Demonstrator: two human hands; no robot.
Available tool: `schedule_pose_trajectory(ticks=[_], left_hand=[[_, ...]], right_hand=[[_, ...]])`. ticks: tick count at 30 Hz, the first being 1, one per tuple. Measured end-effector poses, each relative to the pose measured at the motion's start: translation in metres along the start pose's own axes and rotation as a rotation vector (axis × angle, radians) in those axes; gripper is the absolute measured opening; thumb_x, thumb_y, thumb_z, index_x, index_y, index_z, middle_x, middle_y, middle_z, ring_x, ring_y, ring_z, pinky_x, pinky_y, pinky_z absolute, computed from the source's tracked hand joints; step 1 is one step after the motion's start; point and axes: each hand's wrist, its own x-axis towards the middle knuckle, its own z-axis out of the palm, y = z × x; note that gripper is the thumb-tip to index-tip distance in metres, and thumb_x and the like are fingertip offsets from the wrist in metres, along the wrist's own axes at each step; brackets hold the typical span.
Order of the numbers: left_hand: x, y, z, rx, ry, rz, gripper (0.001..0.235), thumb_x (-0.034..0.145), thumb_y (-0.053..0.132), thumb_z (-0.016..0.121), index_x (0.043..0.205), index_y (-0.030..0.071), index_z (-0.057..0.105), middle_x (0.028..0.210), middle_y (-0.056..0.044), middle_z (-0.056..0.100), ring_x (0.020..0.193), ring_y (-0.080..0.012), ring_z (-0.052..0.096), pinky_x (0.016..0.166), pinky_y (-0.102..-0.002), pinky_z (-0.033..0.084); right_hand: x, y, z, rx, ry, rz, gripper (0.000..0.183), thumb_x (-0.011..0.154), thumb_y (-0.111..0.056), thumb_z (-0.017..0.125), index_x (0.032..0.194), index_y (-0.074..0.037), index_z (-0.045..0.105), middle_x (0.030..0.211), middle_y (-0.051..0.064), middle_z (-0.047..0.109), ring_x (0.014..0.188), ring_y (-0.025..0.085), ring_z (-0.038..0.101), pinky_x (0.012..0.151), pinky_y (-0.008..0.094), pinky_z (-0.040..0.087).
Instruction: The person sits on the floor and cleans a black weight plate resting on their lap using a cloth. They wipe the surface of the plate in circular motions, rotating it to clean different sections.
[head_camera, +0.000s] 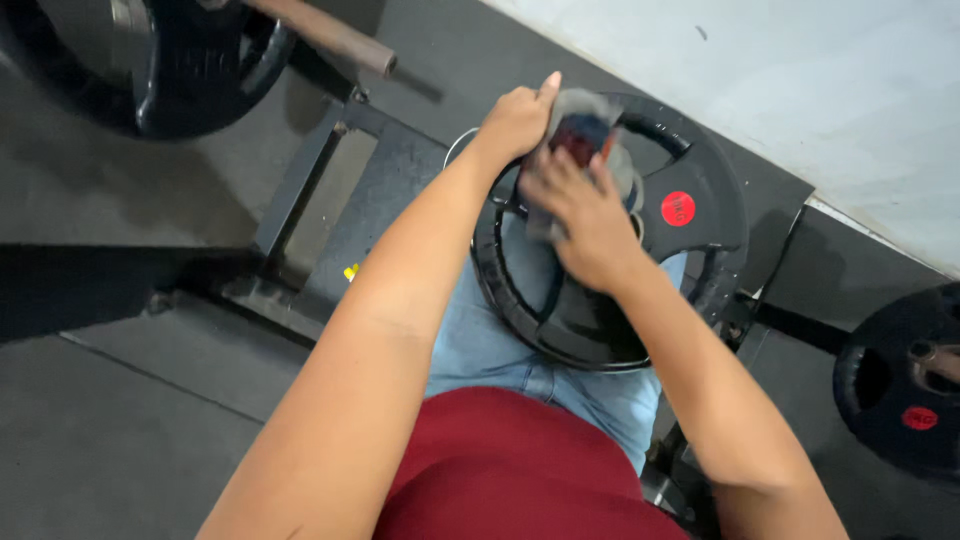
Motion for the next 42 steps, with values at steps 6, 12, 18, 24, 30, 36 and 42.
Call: schedule_pose_trajectory(ticks=[6,12,18,24,30,36,42], left_hand=[[-0.026,0.016,-0.010,0.000,-0.015,-0.020,0.080,0.092,0.065,0.021,0.098,0.004,0.072,0.122,-0.024,0.070,0.119,-0.0429,0.061,0.098,-0.047,0.044],[-0.031,0.017,-0.012,-0.048,-0.005,0.021,0.059,0.098,0.060,0.023,0.065,0.012,0.035,0.075,-0.009,0.059,0.082,-0.0294,0.058,0.078,-0.040,0.042],[-0.031,0.015,-0.010,-0.071,-0.012,0.021,0.056,0.101,0.058,0.026,0.066,0.014,0.026,0.069,-0.005,0.045,0.075,-0.0245,0.051,0.074,-0.037,0.039],[-0.015,0.005,-0.003,-0.036,-0.011,0.037,0.060,0.098,0.060,0.025,0.065,0.011,0.037,0.075,-0.010,0.059,0.084,-0.0308,0.059,0.081,-0.039,0.043],[-0.024,0.014,-0.010,-0.057,-0.002,0.023,0.058,0.099,0.058,0.026,0.066,0.010,0.033,0.075,-0.009,0.055,0.083,-0.0288,0.054,0.081,-0.038,0.042],[-0.027,0.015,-0.011,-0.052,0.019,0.012,0.071,0.093,0.061,0.027,0.088,0.007,0.072,0.113,-0.026,0.074,0.117,-0.0440,0.064,0.098,-0.043,0.044],[-0.033,0.014,-0.011,-0.013,-0.001,0.079,0.055,0.106,0.054,0.024,0.065,0.016,0.024,0.061,-0.002,0.035,0.058,-0.0220,0.038,0.062,-0.037,0.031]], right_hand=[[-0.090,-0.063,0.004,0.132,-0.118,-0.290,0.058,0.099,-0.032,0.055,0.155,-0.018,0.046,0.164,0.013,0.042,0.153,0.029,0.038,0.122,0.057,0.022],[-0.187,-0.045,-0.044,0.432,-0.186,-0.288,0.066,0.109,-0.049,0.014,0.148,-0.014,0.053,0.161,0.009,0.046,0.154,0.029,0.037,0.126,0.051,0.023],[-0.210,0.032,-0.101,0.546,0.058,0.437,0.092,0.058,0.014,0.034,0.145,-0.009,0.057,0.155,0.010,0.053,0.152,0.023,0.042,0.133,0.042,0.023],[-0.124,0.086,-0.109,0.311,0.672,0.665,0.049,0.097,-0.005,0.050,0.144,-0.007,0.062,0.137,0.009,0.064,0.122,0.021,0.057,0.104,0.037,0.044],[-0.061,0.016,-0.020,-0.028,0.069,0.416,0.084,0.082,0.001,0.054,0.163,-0.017,0.038,0.171,0.021,0.016,0.153,0.049,-0.004,0.117,0.075,0.003],[-0.149,-0.021,0.000,0.035,0.022,-0.025,0.094,0.065,-0.010,0.050,0.159,-0.013,0.040,0.167,0.016,0.036,0.160,0.037,0.023,0.129,0.060,0.013],[-0.142,-0.048,0.002,-0.130,-0.072,0.013,0.110,0.053,-0.022,0.059,0.160,-0.014,0.036,0.167,0.015,0.034,0.160,0.033,0.021,0.131,0.053,0.012]])
